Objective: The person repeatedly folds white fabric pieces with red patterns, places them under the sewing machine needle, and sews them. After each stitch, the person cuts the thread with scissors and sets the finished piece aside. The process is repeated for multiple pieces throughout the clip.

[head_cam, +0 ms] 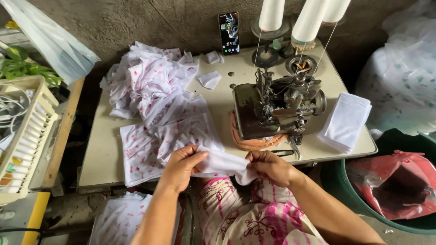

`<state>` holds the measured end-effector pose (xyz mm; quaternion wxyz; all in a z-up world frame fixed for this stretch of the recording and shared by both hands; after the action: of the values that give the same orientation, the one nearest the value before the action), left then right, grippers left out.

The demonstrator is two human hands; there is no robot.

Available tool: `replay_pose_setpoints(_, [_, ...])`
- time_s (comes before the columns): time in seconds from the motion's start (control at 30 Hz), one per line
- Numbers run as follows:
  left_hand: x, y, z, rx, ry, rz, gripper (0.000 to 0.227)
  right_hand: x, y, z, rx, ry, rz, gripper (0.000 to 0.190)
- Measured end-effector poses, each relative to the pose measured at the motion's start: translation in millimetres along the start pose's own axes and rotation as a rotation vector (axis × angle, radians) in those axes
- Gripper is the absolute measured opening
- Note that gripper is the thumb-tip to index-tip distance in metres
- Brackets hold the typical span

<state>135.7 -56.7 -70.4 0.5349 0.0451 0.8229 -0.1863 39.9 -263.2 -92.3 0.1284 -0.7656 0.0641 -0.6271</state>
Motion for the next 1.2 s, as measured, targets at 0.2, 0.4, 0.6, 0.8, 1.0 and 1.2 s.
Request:
replay_pose_setpoints(0.2, [-20,-4,10,0.178,0.102,0.167,0.015,2,-19,-13,0.098,-0.059,0.257,0.025])
replay_pose_setpoints(0.4, [-47,-3,7,0.212,0.089,0.358,0.013,-45,-17,-19,0.39,-0.158,0.466,0.03])
replay_pose_setpoints(0.6, [-50,-28,-17,0.251,-0.091,0.417,0.018,-15,-42,-34,0.571,-0.103,0.402,0.028])
replay_pose_setpoints(0.8, [-60,-1,-35,-0.075,-0.638,0.346,0.015,49,-50,-41,0.25,0.353,-0.316,0.018])
replay_pose_setpoints(1.0, [-32,36,-12,-0.171,-0.532,-0.226,0.014,66,-40,-46,-0.026,0.578,-0.69,0.02])
replay_pose_setpoints(1.2, [-29,50,-5,-0.308,-0.347,-0.277,0.023,59,-28,-43,-0.122,0.549,-0.712,0.029])
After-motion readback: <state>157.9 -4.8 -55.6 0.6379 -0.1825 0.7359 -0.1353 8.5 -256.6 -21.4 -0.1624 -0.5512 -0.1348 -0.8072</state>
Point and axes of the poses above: each hand's wrist, its own z-axis towards the middle knuckle, its own y-axis out of the back of the hand, x = y × z, the point moved 9 cm from there along z, towards the middle knuckle, and after that the axes turned 5 degrees about -z, right-handed, at the moved point
